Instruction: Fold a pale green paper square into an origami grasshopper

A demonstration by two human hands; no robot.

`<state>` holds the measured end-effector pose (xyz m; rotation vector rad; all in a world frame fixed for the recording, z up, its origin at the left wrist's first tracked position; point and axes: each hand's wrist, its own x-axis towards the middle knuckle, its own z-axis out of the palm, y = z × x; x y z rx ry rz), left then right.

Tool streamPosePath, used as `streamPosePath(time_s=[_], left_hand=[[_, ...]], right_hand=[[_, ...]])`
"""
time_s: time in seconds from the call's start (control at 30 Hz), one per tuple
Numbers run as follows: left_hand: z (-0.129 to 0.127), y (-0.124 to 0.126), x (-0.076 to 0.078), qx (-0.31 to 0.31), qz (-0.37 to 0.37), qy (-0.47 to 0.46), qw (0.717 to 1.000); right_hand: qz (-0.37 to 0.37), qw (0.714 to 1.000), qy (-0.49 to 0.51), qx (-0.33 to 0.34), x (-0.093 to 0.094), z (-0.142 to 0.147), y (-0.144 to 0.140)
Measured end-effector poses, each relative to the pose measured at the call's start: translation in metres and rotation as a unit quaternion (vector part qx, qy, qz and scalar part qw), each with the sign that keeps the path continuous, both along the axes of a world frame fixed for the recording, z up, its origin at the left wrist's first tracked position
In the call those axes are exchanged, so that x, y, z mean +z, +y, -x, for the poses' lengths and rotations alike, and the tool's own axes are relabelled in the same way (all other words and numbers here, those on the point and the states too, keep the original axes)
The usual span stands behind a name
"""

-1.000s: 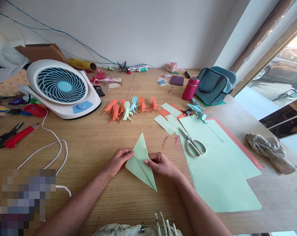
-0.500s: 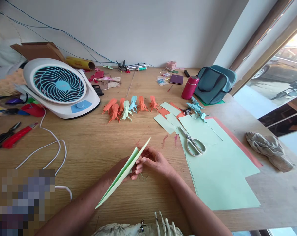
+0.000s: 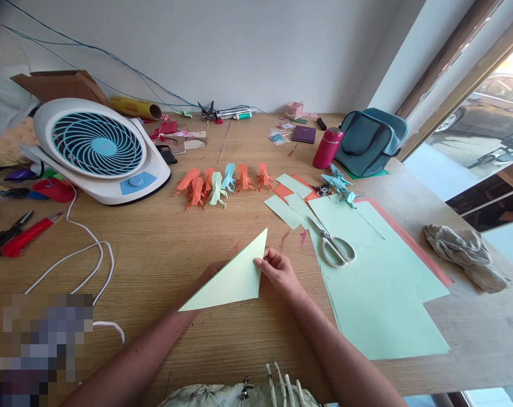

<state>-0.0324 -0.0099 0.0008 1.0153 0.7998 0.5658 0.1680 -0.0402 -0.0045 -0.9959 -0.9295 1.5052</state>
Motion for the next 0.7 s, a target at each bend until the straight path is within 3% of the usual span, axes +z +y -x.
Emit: streamPosePath(time_s=[0.13,0.23,0.43,0.7], left_hand=[[0.006,0.004,0.005,0.036,0.021,-0.057,0.997],[0.005,0.005,0.006,0.025,0.024,-0.078,0.996],[0.001,0.003,0.008,0.009,-0.054,0.005,0.999],[-0.002,0.003,0.006,0.074,-0.144,0.071,0.984]], right_hand=[[0.004,0.999,-0.046,-0.009,0.002,-0.003,0.002],[0.002,0.996,-0.088,0.016,0.003,-0.002,0.000],[-0.016,0.987,-0.150,0.063,0.002,0.000,-0.002],[-0.057,0.970,-0.205,0.118,0.012,-0.001,-0.001]])
